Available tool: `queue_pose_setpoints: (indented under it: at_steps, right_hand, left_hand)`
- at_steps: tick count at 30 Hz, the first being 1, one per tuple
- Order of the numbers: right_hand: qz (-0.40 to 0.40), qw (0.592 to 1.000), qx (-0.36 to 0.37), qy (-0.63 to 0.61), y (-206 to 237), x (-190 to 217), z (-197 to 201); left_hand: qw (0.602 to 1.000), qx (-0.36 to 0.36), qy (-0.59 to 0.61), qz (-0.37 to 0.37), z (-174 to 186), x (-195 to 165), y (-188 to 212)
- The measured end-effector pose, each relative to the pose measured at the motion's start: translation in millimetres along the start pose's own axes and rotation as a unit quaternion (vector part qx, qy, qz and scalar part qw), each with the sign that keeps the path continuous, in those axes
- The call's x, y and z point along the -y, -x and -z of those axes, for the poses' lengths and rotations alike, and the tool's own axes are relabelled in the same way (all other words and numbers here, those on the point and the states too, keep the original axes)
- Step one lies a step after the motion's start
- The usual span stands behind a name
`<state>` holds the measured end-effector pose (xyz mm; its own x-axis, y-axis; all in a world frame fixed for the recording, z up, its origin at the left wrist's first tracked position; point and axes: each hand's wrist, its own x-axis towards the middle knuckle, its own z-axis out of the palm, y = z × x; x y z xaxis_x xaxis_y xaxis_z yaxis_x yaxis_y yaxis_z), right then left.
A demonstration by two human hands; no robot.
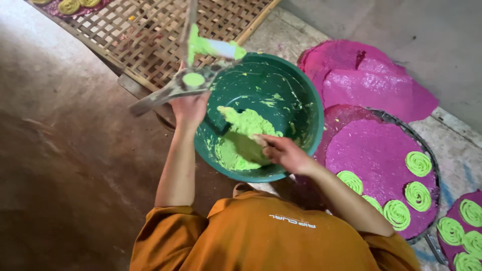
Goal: The person uses a manual dough extruder to pipe green dough into spiral shapes onto a purple tray. They repeatedly scoop dough from a green bowl into the extruder, press it out, and arrange the spirals in rows.
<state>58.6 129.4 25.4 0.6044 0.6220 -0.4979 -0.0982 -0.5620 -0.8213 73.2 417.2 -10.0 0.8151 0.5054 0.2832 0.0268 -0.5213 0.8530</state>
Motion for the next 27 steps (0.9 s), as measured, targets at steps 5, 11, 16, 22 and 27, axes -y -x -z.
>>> queue_pose_setpoints:
  at_steps: [5,11,16,22,27]
  right_hand:
    - [0.288,0.957,-0.036,0.001,2,26,29]
    - [0.511,0.744,-0.03,-0.43,72,-5,80]
    - [0.564,0.751,-0.095,-0.329,174,-48,132]
    - [0.588,0.726,-0.234,0.269,282,-104,152]
    - [0.554,0.749,-0.251,0.263,309,-149,130]
  left_hand:
    - [0.836,0.159,0.516,0.097,-36,-41,50]
    - [0.509,0.538,0.625,0.246,-114,-116,172]
    - [0.725,0.514,0.456,0.049,-134,-170,197]
    - [0.785,0.596,0.168,0.002,-104,-247,197]
    - [0.639,0.64,0.427,0.009,-169,-260,237]
